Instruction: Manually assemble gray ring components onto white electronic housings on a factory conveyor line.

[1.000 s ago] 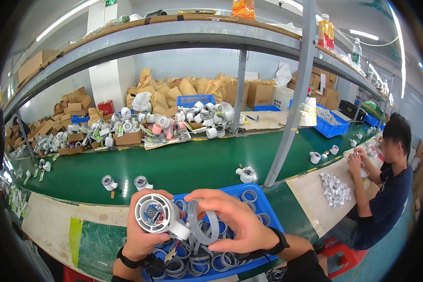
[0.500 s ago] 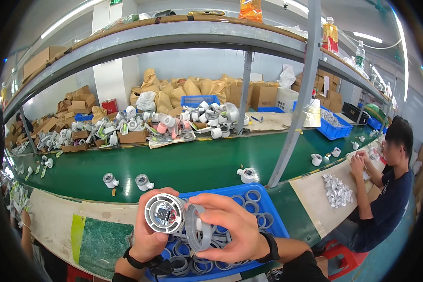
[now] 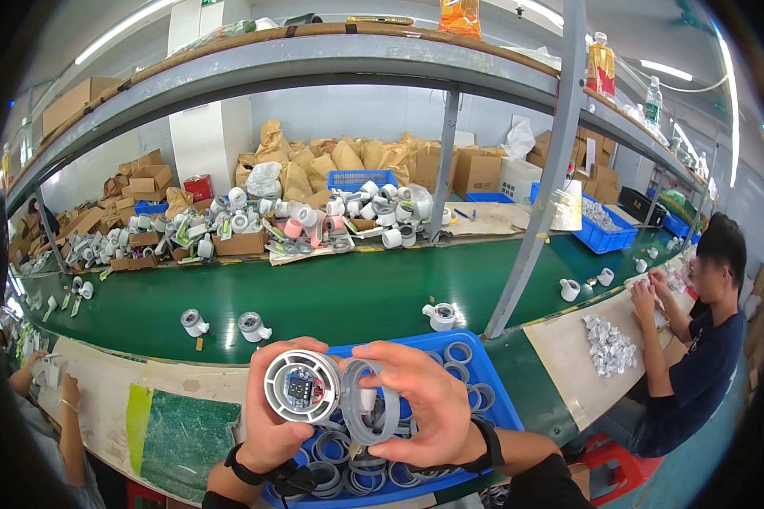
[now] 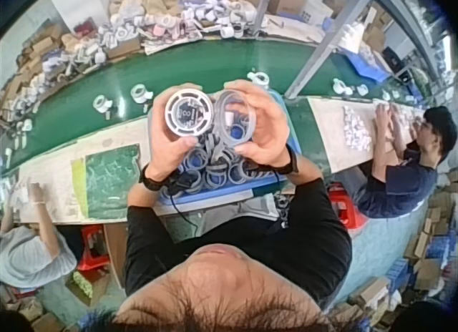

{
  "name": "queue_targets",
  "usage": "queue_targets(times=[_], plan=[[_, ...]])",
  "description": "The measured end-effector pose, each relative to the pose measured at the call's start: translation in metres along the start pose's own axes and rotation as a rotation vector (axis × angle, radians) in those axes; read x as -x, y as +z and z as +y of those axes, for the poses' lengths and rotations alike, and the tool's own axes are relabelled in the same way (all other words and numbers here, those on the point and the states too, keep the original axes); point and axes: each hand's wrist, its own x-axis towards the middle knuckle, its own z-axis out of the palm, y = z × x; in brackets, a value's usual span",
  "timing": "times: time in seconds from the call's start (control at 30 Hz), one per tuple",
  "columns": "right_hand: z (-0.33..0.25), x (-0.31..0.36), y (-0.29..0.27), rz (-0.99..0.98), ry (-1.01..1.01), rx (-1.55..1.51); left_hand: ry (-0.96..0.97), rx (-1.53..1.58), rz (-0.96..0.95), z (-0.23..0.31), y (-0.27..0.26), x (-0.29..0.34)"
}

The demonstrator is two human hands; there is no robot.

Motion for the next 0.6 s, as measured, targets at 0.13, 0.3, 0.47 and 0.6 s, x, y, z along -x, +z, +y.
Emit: queue_targets(times=[0.13,0.3,0.47,0.6], plan=[[0.002,-0.002,-0.001,-0.021,0.028,-0.107,-0.026,-0.001,0.03,-0.001,0.001,0.001],[-0.003,-0.005,-0.002,-0.03,0.111,0.006,-0.034,-0.108,0.072,-0.006,-0.007,0.0],[-0.011,-0.015,0.009,-0.171,0.058,0.623,0.179,-0.988,0.014,-0.001,-0.006,-0.005],[-0.004,-0.015,0.02,-0.222,0.032,0.82,0.334,-1.255,0.12,-0.018,0.0,-0.003]])
